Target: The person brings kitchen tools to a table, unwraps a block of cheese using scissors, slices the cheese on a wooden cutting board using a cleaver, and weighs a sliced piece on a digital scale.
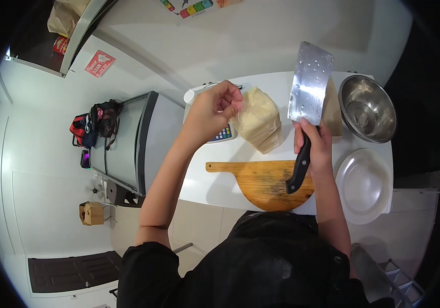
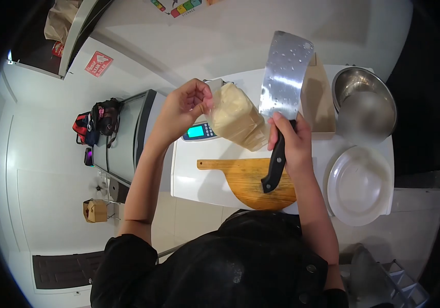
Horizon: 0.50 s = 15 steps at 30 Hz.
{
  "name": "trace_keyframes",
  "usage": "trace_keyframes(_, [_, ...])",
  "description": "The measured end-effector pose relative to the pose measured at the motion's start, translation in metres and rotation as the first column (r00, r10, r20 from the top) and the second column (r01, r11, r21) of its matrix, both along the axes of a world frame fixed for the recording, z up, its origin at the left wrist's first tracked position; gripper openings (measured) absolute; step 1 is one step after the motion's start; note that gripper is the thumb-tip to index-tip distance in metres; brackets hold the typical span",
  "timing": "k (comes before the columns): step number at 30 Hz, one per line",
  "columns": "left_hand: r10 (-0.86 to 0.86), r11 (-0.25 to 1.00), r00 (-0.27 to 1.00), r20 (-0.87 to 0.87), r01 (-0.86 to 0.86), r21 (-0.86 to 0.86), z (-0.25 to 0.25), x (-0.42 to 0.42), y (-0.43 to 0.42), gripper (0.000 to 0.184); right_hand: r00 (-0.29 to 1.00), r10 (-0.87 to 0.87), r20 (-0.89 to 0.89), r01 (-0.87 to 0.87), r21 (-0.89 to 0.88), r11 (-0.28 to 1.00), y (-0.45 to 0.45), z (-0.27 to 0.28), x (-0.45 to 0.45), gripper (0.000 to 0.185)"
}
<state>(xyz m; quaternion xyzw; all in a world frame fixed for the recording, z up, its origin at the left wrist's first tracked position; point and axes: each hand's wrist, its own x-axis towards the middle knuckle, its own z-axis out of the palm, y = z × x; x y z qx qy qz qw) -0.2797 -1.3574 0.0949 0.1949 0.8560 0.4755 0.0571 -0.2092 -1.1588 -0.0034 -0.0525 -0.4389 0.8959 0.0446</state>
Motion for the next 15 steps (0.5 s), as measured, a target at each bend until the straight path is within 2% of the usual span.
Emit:
trace_keyframes(3, [-0.100,0.967,0.984,-0.148,0.061,-0.247,0.004,0.000,-0.004,0.014,0.999,0.042,0.015,-0.042,-0.016,0.999,-0.009,0.013,-0.019,0.015])
trace_keyframes(4, [-0.101,0.967,0.984,-0.149,0.062,-0.247,0.005,0.000,-0.003,0.014,0.999,0.041,0.013,-0.040,-0.015,0.999,-0.013,0.016,-0.021,0.015])
trace_keyframes(8, [-0.273,0.849,0.885,-0.378,0.037,-0.527,0.001,-0.007,0.006,0.027,0.994,0.089,0.057,-0.090,0.003,0.996,-0.029,0.021,-0.023,0.016])
trace_keyframes(12, [-0.390,0.757,0.822,-0.415,0.031,-0.652,0.005,-0.021,0.006,0.023,0.997,0.046,0.056,-0.045,-0.013,0.999,-0.035,0.016,-0.026,0.016])
trace_keyframes(15, [-0.445,0.734,0.793,-0.417,0.055,-0.677,0.007,-0.031,0.003,0.021,0.998,0.028,0.053,-0.027,-0.016,1.000,-0.040,0.014,-0.029,0.016])
